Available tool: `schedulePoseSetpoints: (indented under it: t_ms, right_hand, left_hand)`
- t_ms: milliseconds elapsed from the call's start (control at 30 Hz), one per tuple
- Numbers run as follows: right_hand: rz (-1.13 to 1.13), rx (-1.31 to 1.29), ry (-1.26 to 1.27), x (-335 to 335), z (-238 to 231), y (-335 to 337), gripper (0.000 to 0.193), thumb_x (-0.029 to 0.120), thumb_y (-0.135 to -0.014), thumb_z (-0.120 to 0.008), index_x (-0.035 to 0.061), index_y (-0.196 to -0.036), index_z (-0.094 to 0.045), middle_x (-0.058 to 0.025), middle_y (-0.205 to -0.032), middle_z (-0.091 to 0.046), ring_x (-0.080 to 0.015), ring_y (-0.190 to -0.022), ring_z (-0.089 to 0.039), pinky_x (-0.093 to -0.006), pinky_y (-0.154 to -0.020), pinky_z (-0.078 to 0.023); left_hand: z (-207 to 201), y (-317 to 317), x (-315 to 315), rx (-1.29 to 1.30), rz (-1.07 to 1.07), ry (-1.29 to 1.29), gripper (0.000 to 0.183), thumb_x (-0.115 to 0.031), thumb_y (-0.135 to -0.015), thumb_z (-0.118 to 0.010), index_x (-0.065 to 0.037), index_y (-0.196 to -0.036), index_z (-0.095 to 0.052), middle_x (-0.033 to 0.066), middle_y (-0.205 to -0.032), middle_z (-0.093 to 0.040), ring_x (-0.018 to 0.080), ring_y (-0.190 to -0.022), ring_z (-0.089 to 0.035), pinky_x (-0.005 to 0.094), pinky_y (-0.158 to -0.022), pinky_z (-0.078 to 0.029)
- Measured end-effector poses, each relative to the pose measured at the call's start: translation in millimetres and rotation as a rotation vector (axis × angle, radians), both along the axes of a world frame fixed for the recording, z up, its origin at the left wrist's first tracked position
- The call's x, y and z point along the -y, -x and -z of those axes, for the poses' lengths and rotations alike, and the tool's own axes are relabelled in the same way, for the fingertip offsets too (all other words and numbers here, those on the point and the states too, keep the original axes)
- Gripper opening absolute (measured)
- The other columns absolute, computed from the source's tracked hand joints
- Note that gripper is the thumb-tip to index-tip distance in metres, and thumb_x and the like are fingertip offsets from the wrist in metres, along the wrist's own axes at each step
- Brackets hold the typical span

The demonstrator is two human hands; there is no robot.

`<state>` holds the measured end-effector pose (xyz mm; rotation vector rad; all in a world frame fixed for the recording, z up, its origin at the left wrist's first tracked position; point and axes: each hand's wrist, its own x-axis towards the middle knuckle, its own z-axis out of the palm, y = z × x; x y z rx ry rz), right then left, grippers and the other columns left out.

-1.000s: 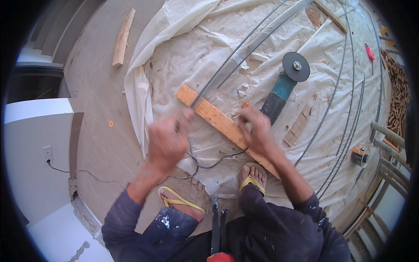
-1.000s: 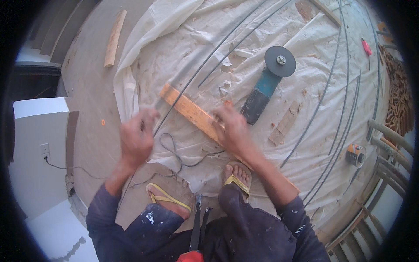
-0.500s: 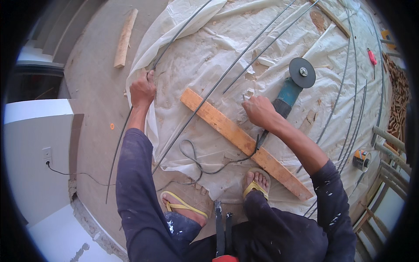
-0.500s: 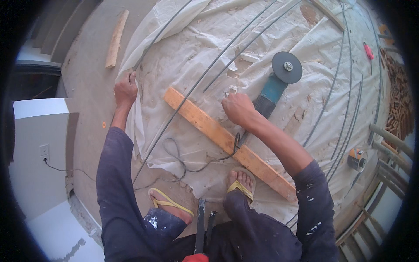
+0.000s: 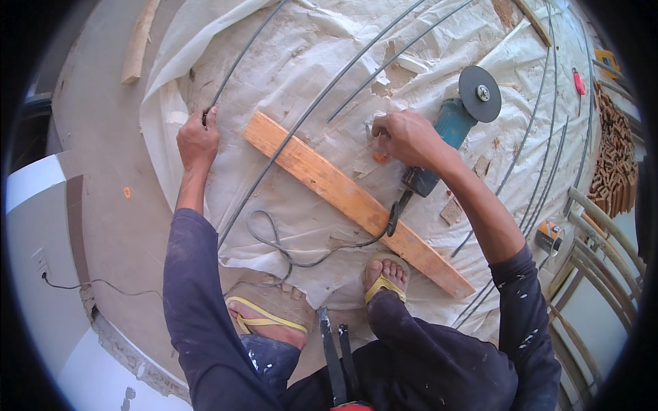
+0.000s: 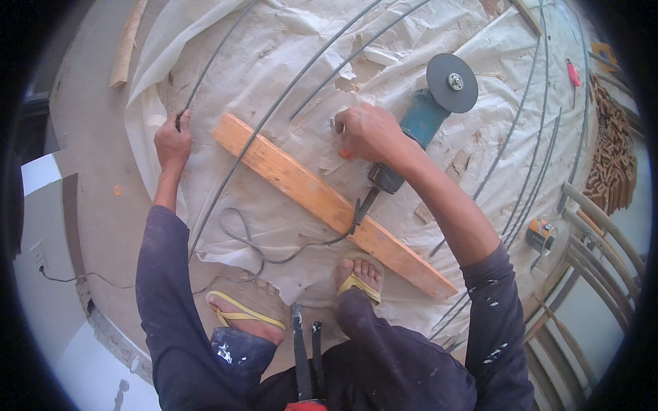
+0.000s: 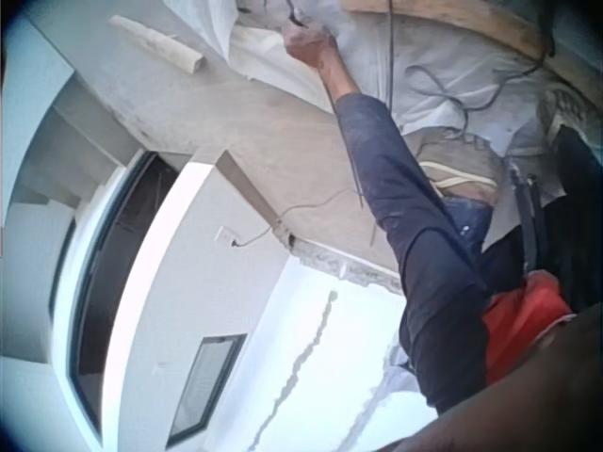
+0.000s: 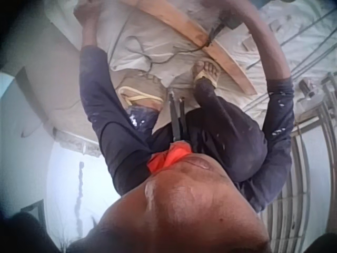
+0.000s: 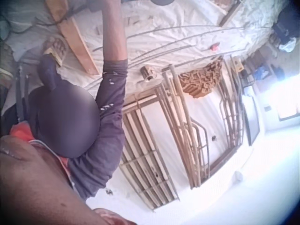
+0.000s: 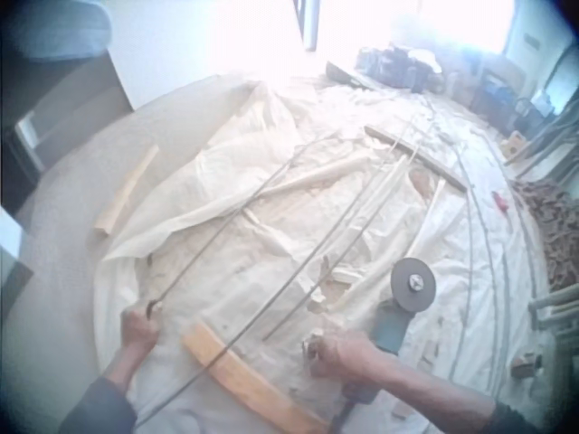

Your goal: The person measures and cuts metal rods using an angle grinder. They align the rods on a wooden plank, mark them, and then cut them to length, producing sparks during the cutting process.

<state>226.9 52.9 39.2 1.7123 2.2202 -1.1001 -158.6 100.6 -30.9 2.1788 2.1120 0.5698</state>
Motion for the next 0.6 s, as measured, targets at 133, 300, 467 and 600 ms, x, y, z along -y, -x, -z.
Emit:
schedulePoseSetpoints:
  t_ms: [133, 300, 467, 600]
  right_hand:
    - [-0.164, 0.165, -0.132, 14, 8, 1, 0.015, 0.016, -0.079, -0.067, 0.0016, -0.077, -0.071, -0.0212, -0.077, -0.068, -0.0386, -0.078, -0.068, -0.0455, -0.068, -0.053]
    - [0.036, -0.209, -0.101, 7, 5, -2, 0.018, 0.015, -0.085, -0.064, -0.0025, -0.087, -0.067, -0.0214, -0.080, -0.069, -0.0386, -0.079, -0.068, -0.0447, -0.071, -0.053]
    - [0.298, -0.507, -0.235, -22, -3, 3, 0.020, 0.014, -0.087, -0.065, -0.0041, -0.097, -0.065, -0.0199, -0.087, -0.070, -0.0347, -0.084, -0.069, -0.0408, -0.078, -0.053]
    - [0.283, -0.513, -0.456, -40, 10, 14, 0.020, 0.012, -0.088, -0.063, -0.0021, -0.102, -0.064, -0.0169, -0.094, -0.069, -0.0330, -0.090, -0.066, -0.0395, -0.080, -0.051]
  left_hand:
    - [-4, -9, 3, -0.025, -0.039, 0.074, 0.029, -0.032, -0.095, -0.059, -0.006, -0.103, -0.069, 0.0183, -0.091, -0.070, 0.0349, -0.083, -0.068, 0.0430, -0.073, -0.051]
    - [-13, -35, 19, 0.225, 0.036, -0.050, 0.023, -0.022, -0.093, -0.062, -0.003, -0.104, -0.069, 0.0175, -0.098, -0.069, 0.0331, -0.091, -0.065, 0.0403, -0.083, -0.051]
    - [-35, -115, 43, 0.469, 0.156, 0.127, 0.023, -0.018, -0.093, -0.061, -0.001, -0.107, -0.068, 0.0164, -0.092, -0.068, 0.0310, -0.088, -0.064, 0.0377, -0.082, -0.049]
    - [-32, -141, 49, 0.352, 0.246, 0.093, 0.021, -0.020, -0.093, -0.062, -0.003, -0.103, -0.069, 0.0120, -0.089, -0.069, 0.0275, -0.084, -0.062, 0.0373, -0.081, -0.044]
